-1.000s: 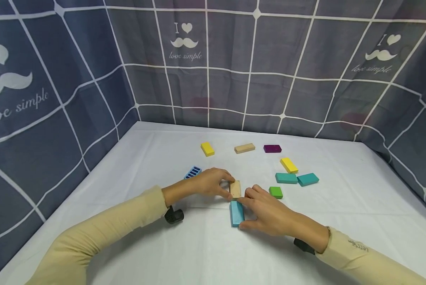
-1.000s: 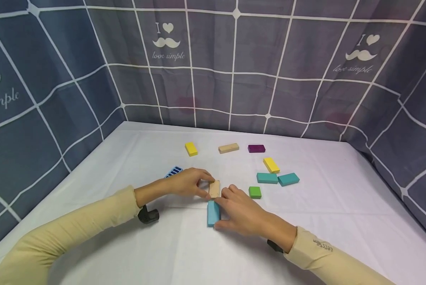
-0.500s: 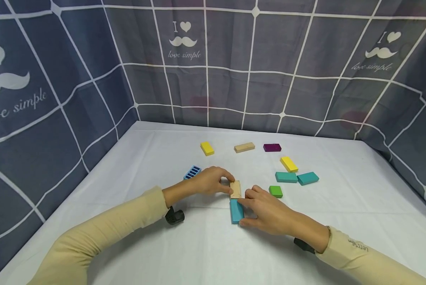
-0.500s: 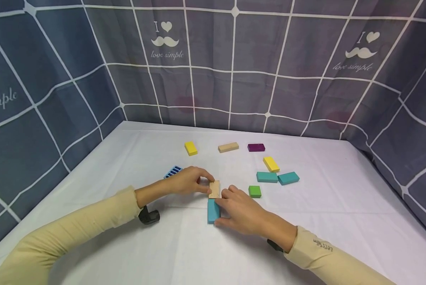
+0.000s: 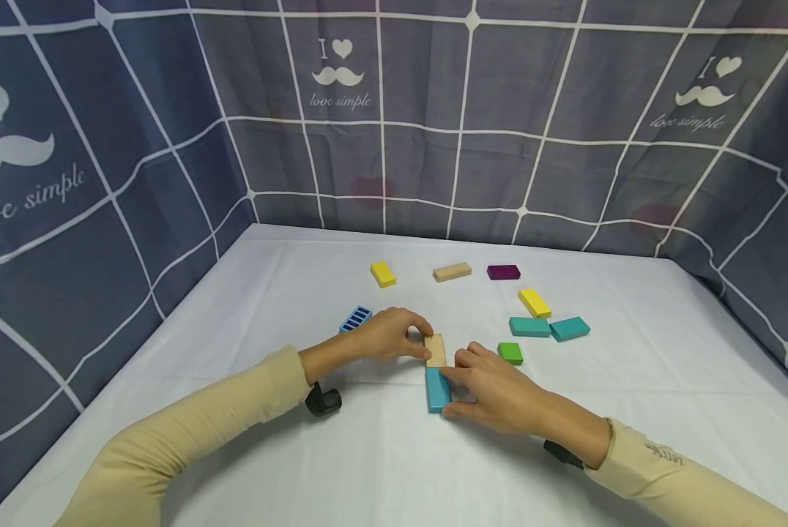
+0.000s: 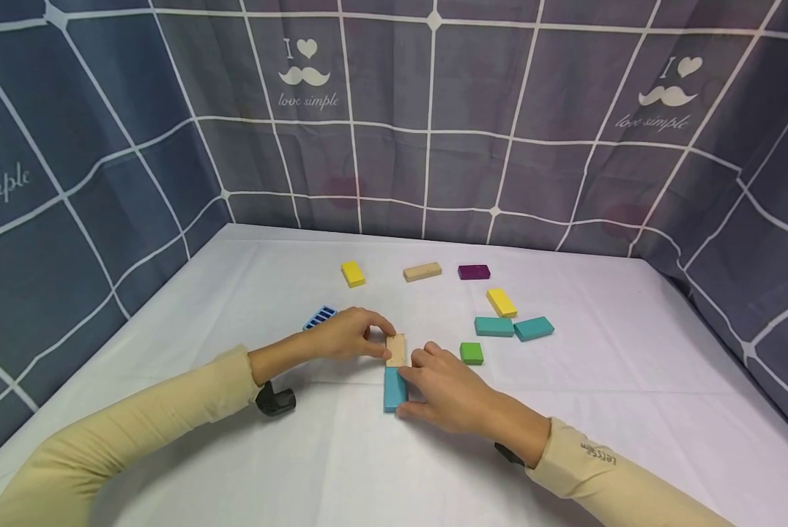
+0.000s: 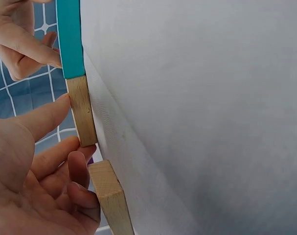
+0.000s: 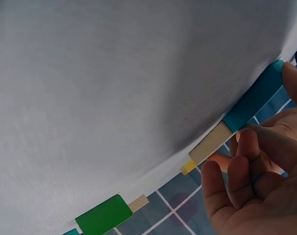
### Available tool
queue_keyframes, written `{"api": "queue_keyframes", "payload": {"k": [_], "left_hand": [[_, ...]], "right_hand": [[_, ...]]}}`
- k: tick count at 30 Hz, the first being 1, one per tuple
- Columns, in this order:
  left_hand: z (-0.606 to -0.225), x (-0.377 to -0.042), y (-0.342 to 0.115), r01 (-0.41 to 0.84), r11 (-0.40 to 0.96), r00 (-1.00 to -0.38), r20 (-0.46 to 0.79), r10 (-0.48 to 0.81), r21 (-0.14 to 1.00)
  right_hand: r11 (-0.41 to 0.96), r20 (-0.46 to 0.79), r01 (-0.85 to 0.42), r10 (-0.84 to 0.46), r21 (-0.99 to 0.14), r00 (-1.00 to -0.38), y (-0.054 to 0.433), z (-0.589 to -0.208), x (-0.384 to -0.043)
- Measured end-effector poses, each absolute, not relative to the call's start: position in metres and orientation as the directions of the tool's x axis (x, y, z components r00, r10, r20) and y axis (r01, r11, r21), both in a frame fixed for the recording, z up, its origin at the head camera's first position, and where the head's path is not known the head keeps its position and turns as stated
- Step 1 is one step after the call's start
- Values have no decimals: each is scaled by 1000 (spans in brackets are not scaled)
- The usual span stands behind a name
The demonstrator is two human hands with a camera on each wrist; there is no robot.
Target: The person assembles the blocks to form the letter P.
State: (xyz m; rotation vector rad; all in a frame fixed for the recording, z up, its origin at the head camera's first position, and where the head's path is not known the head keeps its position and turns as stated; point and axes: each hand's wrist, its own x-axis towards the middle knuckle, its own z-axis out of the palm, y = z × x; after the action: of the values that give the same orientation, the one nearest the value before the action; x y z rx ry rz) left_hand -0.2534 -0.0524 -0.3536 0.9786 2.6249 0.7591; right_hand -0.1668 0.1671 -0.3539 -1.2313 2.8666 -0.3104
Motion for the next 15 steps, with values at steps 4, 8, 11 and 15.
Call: {"api": "queue_keyframes", "payload": {"k": [4, 8, 11, 15], "left_hand": [[-353, -254, -52, 530, 646, -750, -52, 660, 550], [-352, -253, -52, 521, 647, -755, -54, 654, 556], [-353, -253, -52, 518, 646, -756, -54, 653, 560], [-352, -252, -52, 520, 644, -753, -55, 656, 561]], "right_hand": [[677, 72, -714, -715, -178, -695, 167, -354, -167], [679, 65, -711, -713, -180, -698, 167, -354, -167], [677, 66, -707, -711, -205, -701, 167, -354, -167], [675, 92, -692, -696, -254, -712, 167, -352, -168]]}}
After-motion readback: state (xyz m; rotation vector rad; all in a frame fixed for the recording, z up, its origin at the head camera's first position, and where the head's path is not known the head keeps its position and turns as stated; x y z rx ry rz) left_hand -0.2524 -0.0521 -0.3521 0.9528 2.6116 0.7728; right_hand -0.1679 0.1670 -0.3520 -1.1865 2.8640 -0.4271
